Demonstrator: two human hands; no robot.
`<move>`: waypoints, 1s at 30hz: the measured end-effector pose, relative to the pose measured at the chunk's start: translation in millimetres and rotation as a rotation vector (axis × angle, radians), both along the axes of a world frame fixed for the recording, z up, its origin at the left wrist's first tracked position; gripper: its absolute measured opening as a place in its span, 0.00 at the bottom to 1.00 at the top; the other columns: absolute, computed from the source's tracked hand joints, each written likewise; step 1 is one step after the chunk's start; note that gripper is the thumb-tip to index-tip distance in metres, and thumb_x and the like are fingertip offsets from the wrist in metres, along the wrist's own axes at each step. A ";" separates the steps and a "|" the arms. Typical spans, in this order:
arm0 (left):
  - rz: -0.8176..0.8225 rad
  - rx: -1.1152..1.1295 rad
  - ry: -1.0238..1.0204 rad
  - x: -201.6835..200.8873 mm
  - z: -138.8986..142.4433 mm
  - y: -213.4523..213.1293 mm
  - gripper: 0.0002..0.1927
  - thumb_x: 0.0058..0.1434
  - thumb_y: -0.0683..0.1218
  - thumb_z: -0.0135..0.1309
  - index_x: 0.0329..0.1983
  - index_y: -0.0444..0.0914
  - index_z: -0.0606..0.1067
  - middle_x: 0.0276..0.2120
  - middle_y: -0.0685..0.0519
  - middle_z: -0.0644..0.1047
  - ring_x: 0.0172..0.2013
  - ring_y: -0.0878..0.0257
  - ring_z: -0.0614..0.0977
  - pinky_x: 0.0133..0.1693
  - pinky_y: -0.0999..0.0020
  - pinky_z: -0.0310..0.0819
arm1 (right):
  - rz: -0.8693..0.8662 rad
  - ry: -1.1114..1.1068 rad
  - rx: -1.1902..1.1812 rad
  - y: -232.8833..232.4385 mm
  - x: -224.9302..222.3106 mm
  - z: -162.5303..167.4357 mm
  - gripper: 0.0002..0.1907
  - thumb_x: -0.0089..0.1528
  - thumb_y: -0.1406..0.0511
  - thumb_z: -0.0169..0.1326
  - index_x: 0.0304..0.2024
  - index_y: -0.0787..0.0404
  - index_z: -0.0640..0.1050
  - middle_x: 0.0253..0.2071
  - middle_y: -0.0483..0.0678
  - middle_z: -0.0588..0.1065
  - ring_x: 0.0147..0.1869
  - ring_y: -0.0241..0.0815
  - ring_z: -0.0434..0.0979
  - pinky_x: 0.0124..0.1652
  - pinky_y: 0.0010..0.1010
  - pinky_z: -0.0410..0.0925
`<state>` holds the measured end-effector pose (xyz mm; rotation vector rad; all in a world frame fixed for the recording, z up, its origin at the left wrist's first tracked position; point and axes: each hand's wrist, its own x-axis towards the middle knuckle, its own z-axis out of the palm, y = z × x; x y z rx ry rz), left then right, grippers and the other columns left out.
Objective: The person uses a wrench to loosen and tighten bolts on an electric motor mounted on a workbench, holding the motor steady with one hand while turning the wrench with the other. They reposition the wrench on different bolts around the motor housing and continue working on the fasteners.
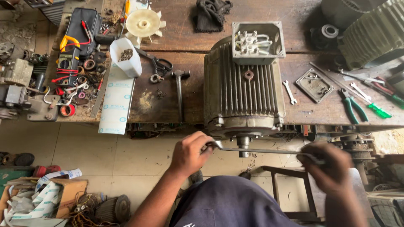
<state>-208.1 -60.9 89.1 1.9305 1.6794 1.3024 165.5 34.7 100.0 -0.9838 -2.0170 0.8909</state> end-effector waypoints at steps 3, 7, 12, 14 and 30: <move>-0.017 -0.074 -0.010 10.8 -16.1 5.0 0.06 0.59 0.42 0.64 0.36 0.36 0.79 0.31 0.50 0.82 0.28 0.61 0.84 0.28 0.69 0.79 | 0.199 -0.046 0.365 15.5 -58.3 85.2 0.10 0.55 0.69 0.66 0.35 0.60 0.76 0.29 0.43 0.77 0.30 0.31 0.79 0.28 0.26 0.72; 0.076 -0.013 -0.079 18.6 -23.7 14.1 0.06 0.60 0.42 0.62 0.37 0.35 0.78 0.32 0.49 0.81 0.31 0.57 0.85 0.31 0.66 0.79 | 0.636 -0.214 0.558 42.6 -183.4 158.9 0.14 0.59 0.62 0.64 0.44 0.61 0.78 0.28 0.47 0.74 0.30 0.45 0.76 0.29 0.37 0.67; 0.153 0.043 -0.140 16.9 -25.2 20.6 0.08 0.63 0.46 0.63 0.39 0.37 0.80 0.31 0.48 0.80 0.29 0.54 0.83 0.31 0.61 0.76 | 0.831 -0.609 0.590 49.8 -326.8 156.5 0.18 0.64 0.52 0.57 0.44 0.59 0.76 0.22 0.51 0.75 0.25 0.53 0.78 0.25 0.47 0.70; 0.172 0.016 -0.192 18.1 -30.0 22.8 0.09 0.63 0.48 0.63 0.40 0.37 0.80 0.31 0.48 0.80 0.29 0.53 0.83 0.31 0.61 0.76 | 0.868 -0.608 0.652 46.1 -363.6 147.7 0.14 0.60 0.56 0.58 0.39 0.59 0.78 0.25 0.52 0.77 0.29 0.55 0.80 0.28 0.48 0.72; 0.239 0.258 -0.029 18.0 -65.8 35.8 0.15 0.57 0.44 0.63 0.45 0.33 0.76 0.36 0.44 0.79 0.37 0.46 0.83 0.37 0.56 0.77 | 0.881 -0.622 0.686 27.4 -280.0 145.2 0.16 0.62 0.57 0.61 0.46 0.58 0.76 0.36 0.50 0.76 0.32 0.48 0.77 0.29 0.41 0.69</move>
